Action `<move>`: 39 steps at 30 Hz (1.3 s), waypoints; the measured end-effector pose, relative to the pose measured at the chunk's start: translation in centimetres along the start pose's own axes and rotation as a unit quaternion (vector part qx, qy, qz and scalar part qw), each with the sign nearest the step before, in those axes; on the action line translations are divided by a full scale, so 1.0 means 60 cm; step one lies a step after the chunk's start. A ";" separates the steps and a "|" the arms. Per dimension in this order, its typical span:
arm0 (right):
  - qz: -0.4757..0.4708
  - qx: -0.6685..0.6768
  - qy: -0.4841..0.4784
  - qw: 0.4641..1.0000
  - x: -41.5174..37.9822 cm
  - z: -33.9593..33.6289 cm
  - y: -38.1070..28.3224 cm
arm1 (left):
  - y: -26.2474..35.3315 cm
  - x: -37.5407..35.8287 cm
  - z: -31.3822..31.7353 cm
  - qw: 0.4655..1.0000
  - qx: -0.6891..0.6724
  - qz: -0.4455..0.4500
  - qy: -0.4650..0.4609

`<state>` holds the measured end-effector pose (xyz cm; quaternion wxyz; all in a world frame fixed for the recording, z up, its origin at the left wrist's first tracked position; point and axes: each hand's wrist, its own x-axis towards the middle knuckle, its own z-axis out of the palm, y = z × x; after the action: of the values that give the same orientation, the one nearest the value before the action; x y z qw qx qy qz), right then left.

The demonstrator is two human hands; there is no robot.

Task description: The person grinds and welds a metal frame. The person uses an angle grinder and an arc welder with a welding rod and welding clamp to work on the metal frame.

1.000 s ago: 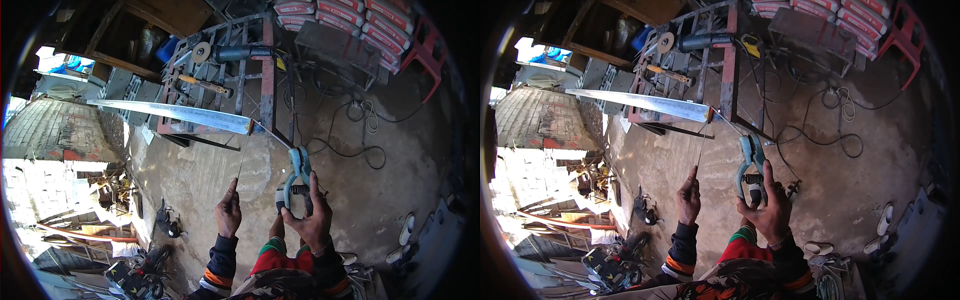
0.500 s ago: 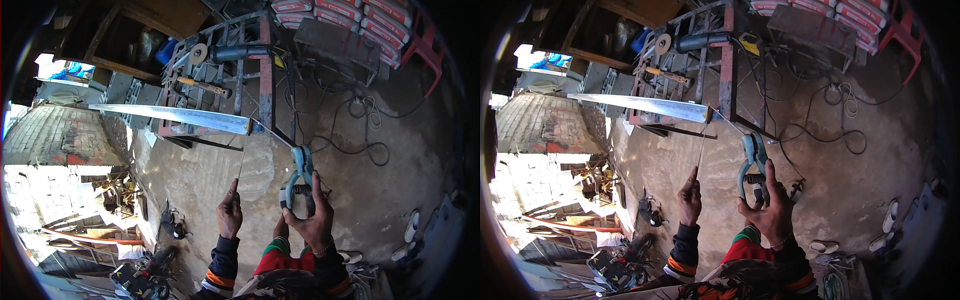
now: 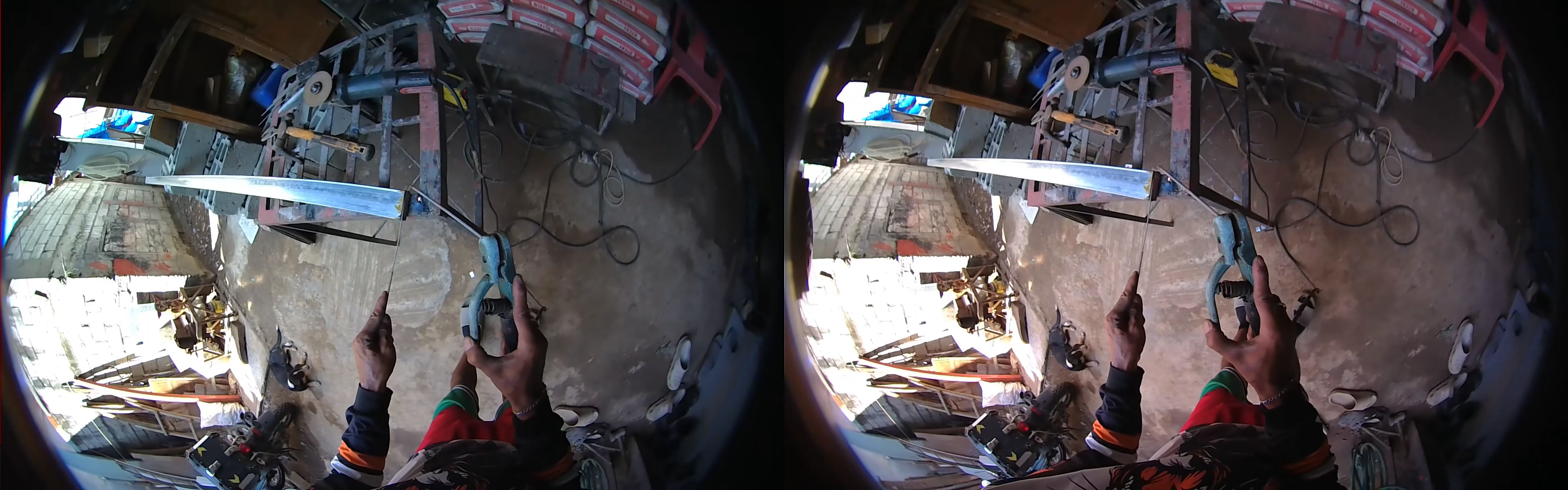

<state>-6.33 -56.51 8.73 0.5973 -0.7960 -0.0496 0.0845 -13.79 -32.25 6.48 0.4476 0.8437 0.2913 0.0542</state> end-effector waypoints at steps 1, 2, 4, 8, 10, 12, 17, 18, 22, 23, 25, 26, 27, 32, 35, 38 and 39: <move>-0.001 -0.003 0.001 1.000 0.001 -0.001 -0.001 | 0.002 0.000 -0.001 1.000 0.001 -0.008 -0.004; 0.002 -0.001 0.002 1.000 0.001 -0.002 -0.003 | 0.003 -0.001 0.000 1.000 0.003 -0.009 -0.006; 0.074 0.045 -0.039 0.995 0.002 -0.003 -0.004 | 0.006 0.001 0.002 1.000 0.004 0.003 0.006; 0.015 0.035 0.007 0.999 0.000 0.008 0.012 | 0.009 0.002 -0.004 1.000 0.010 0.004 -0.003; 0.017 0.069 0.010 0.997 -0.001 0.013 0.019 | 0.012 0.002 -0.004 0.998 0.062 0.020 0.004; 0.006 0.076 0.020 0.997 -0.001 0.013 0.022 | 0.019 0.003 -0.004 0.996 0.078 0.032 0.010; -0.027 0.076 0.032 0.996 0.000 0.015 0.031 | 0.023 0.003 -0.004 0.992 0.100 0.071 0.023; -0.026 0.074 0.027 0.997 0.000 0.013 0.030 | 0.021 0.001 -0.006 0.992 0.111 0.053 0.019; -0.013 0.079 0.028 0.996 0.002 0.007 0.023 | 0.015 0.003 -0.005 0.992 0.109 0.057 0.021; -0.012 0.080 0.028 0.996 0.003 0.007 0.023 | 0.018 0.002 -0.007 0.992 0.110 0.058 0.020; -0.033 0.065 0.010 0.997 0.005 0.005 0.024 | 0.029 0.000 -0.010 0.993 0.118 0.019 0.004; -0.032 0.066 0.010 0.997 0.004 0.004 0.025 | 0.029 0.001 -0.009 0.993 0.119 0.018 0.004; -0.034 0.065 0.018 0.997 0.003 0.002 0.026 | 0.028 0.001 -0.009 0.991 0.127 0.033 0.008; -0.041 0.069 0.012 0.997 0.006 0.002 0.023 | 0.014 0.005 -0.009 0.988 0.136 0.073 0.019; -0.036 0.071 0.024 0.997 0.001 0.006 0.032 | 0.022 0.003 -0.011 0.987 0.157 0.036 0.008; -0.039 0.118 0.043 0.991 0.002 0.010 0.030 | 0.016 0.002 -0.010 0.991 0.126 0.054 0.014; -0.031 0.103 0.028 0.994 0.002 0.007 0.027 | 0.019 0.001 -0.012 0.991 0.131 0.027 0.007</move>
<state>-6.35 -56.52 7.06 0.6794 -0.7306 -0.0483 0.0484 -13.48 -32.22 7.80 0.3297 0.9021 0.2762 0.0339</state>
